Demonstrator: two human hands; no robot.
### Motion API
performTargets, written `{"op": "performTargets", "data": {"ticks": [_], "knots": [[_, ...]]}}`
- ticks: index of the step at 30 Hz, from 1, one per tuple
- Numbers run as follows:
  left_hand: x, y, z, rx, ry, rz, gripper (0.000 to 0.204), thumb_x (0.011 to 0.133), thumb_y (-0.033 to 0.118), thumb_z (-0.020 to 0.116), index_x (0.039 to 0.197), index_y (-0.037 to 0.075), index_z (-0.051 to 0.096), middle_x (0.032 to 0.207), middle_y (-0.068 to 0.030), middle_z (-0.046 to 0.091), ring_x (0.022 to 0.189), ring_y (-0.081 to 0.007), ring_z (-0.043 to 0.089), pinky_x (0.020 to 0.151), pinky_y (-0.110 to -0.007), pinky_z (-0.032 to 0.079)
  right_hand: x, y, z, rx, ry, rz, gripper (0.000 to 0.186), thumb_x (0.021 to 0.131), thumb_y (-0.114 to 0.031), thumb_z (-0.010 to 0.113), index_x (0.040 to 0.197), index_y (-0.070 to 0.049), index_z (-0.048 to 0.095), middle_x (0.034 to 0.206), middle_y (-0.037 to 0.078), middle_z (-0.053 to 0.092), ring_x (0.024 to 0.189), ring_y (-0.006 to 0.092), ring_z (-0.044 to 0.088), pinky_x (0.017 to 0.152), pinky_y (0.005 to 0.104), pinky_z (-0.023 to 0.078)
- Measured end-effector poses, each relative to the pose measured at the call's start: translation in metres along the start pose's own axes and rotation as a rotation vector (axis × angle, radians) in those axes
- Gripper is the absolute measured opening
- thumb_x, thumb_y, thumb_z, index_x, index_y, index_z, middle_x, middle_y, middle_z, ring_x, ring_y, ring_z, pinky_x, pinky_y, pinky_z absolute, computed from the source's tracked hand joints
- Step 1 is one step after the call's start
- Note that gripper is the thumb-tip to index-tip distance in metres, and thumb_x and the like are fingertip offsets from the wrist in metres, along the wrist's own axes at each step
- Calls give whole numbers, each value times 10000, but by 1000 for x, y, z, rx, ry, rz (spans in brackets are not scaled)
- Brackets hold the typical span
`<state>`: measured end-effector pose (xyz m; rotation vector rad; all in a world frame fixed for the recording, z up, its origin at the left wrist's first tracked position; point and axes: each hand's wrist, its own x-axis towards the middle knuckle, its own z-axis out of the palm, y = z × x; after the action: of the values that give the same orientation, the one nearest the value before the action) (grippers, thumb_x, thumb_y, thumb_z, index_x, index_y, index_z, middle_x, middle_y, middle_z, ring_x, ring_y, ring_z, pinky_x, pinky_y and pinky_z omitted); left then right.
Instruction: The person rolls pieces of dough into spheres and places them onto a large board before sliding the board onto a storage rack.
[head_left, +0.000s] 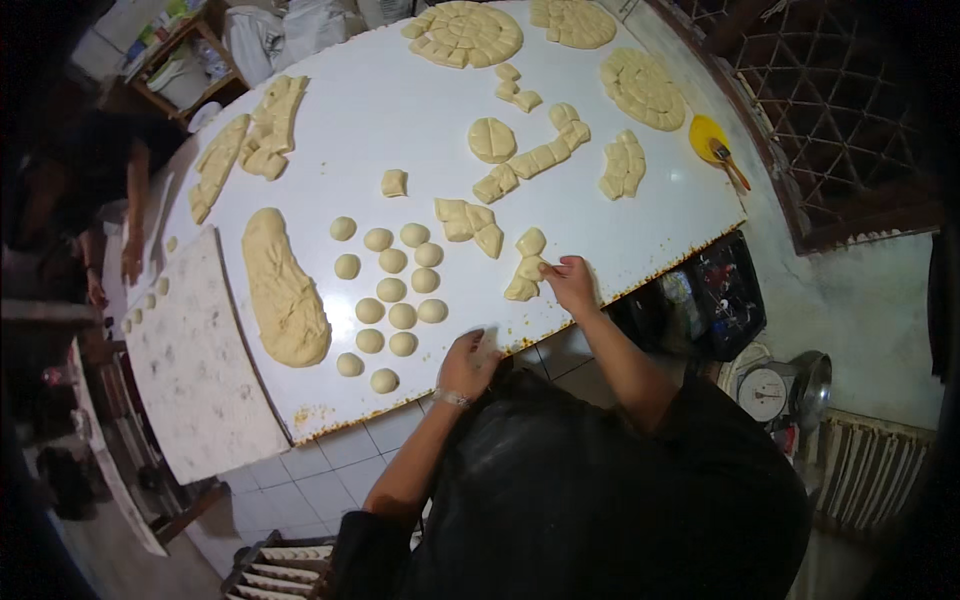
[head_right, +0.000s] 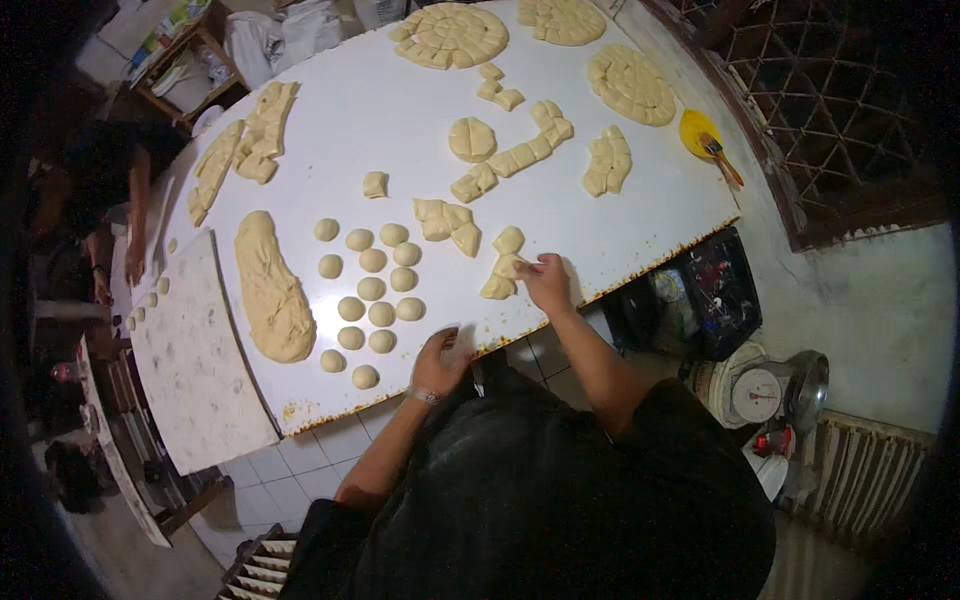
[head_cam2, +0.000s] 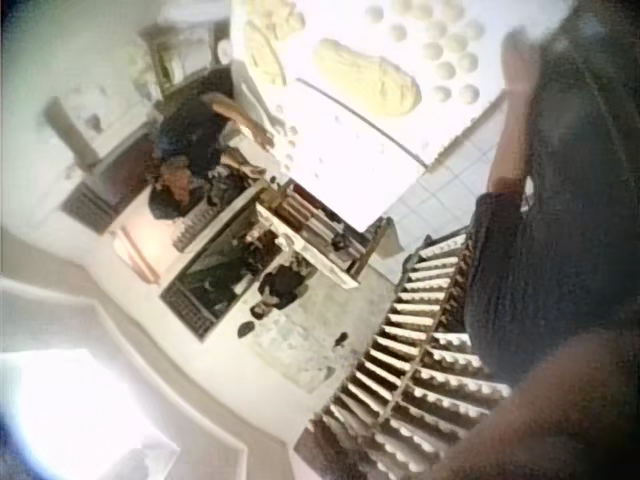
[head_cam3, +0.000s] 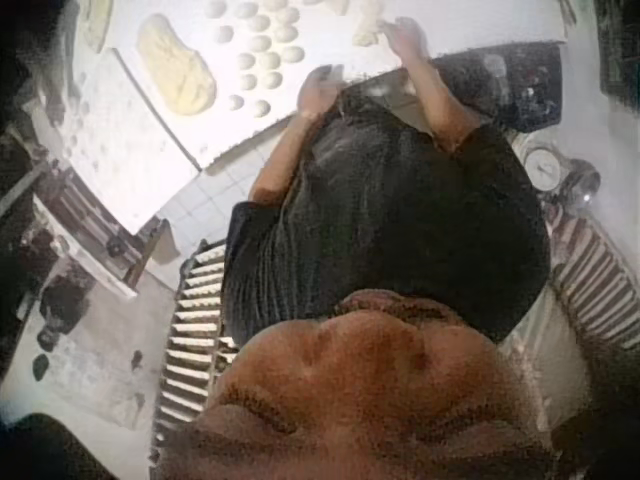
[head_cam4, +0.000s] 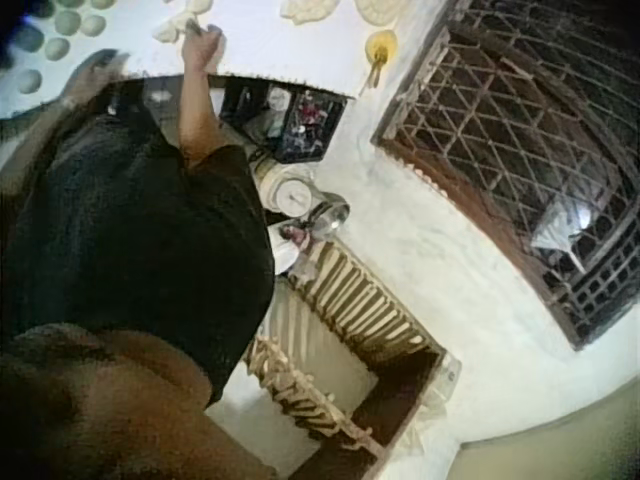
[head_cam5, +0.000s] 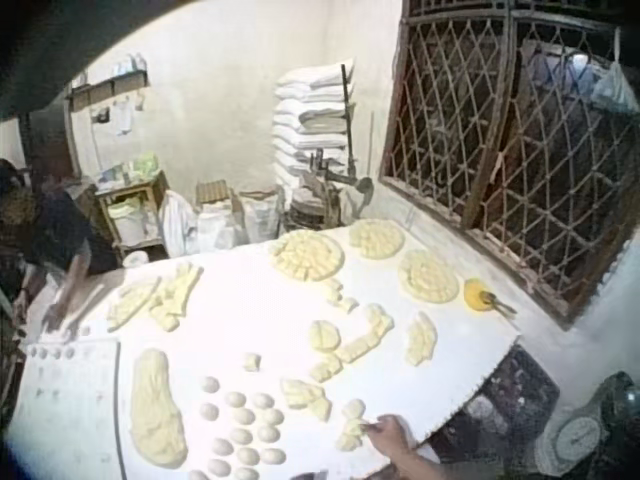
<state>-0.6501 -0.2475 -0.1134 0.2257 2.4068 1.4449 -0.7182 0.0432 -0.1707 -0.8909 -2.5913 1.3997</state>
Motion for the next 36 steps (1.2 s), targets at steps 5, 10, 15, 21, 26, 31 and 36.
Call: {"op": "performTargets", "data": {"ticks": [5, 10, 15, 21, 26, 31, 36], "knots": [[120, 50, 68, 250, 79, 106, 744, 791, 298, 864, 1354, -33, 509, 1285, -268, 586, 1194, -427, 588, 1007, -476, 520, 37, -37, 42, -215, 85, -131, 820, 795, -369, 911, 1387, 32, 508, 1133, 202, 665, 1143, 330, 623, 1002, 449, 515], [124, 34, 79, 101, 114, -138, 476, 804, 98, 761, 1225, 35, 549, 1220, -245, 608, 1140, -448, 614, 960, -513, 521, 115, -18, 6, 14, -413, -171, 505, 809, -151, 822, 1266, -18, 657, 1110, 169, 729, 1001, 303, 707, 917, 409, 567], [54, -11, 52, 1, 366, -301, 352, 809, 144, 756, 1116, 35, 624, 1018, -193, 724, 972, -366, 717, 841, -449, 570, 158, -32, -50, 391, -285, -82, 371, 854, -126, 818, 1176, -9, 674, 992, 61, 732, 820, 136, 679, 729, 296, 566], [44, 12, 80, -222, 485, -244, 292, 842, 60, 697, 1119, 30, 608, 1051, -121, 722, 994, -219, 714, 873, -359, 567, 123, -61, -59, -263, -429, -760, 950, 817, -378, 841, 1579, -53, 375, 1551, 232, 423, 1422, 411, 423, 1180, 523, 361], [73, 101, 96, -450, 434, -58, 210, 844, -10, 599, 1049, 27, 570, 961, -60, 660, 884, -173, 641, 825, -313, 542, 72, -84, -31, -432, -1463, -812, 505, 852, -183, 690, 1346, -127, 600, 1216, 207, 655, 1146, 407, 624, 949, 494, 512], [24, 37, 93, -108, 737, -200, 227, 900, 189, 617, 1086, 64, 587, 1017, -123, 597, 926, -255, 577, 882, -448, 459, 116, -22, -91, -333, -913, -844, 210, 957, -246, 663, 1065, -72, 707, 1005, 160, 703, 1011, 382, 674, 888, 479, 535], [99, 38, 103, 689, 549, -163, 397, 890, 407, 722, 1113, 80, 688, 1161, -162, 620, 1124, -376, 556, 967, -534, 402, 148, -31, -61, -378, -846, -1463, 353, 835, -436, 809, 989, -140, 694, 1022, 101, 634, 1031, 313, 595, 942, 456, 445]]}}
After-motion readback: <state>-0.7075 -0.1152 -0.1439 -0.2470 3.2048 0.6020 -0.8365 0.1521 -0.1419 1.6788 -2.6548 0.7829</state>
